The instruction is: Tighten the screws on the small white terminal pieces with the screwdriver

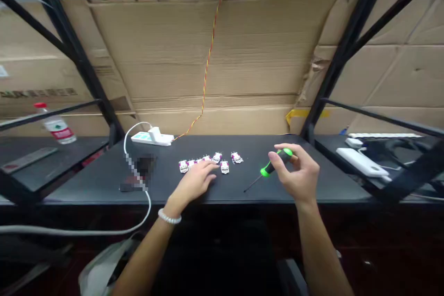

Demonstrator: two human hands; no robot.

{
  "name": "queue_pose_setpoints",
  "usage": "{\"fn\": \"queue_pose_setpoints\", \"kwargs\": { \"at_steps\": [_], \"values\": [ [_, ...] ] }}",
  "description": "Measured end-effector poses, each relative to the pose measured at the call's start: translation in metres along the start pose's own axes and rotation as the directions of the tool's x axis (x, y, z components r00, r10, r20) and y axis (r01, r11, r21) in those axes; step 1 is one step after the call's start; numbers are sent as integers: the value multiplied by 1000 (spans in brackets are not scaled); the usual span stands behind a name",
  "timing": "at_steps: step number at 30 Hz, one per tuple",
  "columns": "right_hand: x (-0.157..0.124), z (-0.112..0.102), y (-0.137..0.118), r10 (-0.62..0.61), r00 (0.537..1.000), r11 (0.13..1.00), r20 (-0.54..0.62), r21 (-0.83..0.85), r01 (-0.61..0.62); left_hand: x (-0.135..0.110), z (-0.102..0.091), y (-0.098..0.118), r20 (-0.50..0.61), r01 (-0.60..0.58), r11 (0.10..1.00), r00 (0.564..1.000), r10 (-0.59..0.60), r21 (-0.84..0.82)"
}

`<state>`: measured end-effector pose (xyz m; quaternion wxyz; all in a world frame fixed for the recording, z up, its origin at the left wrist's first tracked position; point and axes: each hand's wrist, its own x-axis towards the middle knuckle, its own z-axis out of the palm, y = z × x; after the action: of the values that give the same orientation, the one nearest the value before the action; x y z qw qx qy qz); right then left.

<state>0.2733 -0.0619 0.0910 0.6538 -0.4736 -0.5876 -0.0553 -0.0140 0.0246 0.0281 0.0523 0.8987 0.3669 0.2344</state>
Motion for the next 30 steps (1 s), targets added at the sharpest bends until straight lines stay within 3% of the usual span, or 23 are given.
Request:
{"fn": "queue_pose_setpoints", "kwargs": {
  "at_steps": [4,7,14,18,21,24,27,30],
  "values": [
    [1,-5,1,-15,1000,1000,-12,-17,14,26,27,27,129,-8,996,992,-4,90],
    [2,-10,3,-13,1000,1000,-27,-9,13,29,36,35,147,-17,992,989,-2,126],
    [4,-11,4,-20,999,1000,-35,-21,19,-17,27,50,97,-49,993,995,39,107],
    [4,-7,3,-12,1000,1000,-23,6,12,-30,17,45,68,-51,998,997,48,37],
    [3,-6,2,-11,1000,1000,-16,19,11,-16,8,35,-1,3,998,1000,-3,-64],
    [2,-6,1,-6,1000,1000,-12,26,6,14,0,24,-62,143,987,987,-148,-72],
    [2,-7,0,-4,1000,1000,-3,18,4,45,-3,18,88,277,949,953,-292,152],
    [2,-8,-2,-12,1000,1000,2,2,12,64,0,17,145,296,924,931,-336,242]
  ]
}}
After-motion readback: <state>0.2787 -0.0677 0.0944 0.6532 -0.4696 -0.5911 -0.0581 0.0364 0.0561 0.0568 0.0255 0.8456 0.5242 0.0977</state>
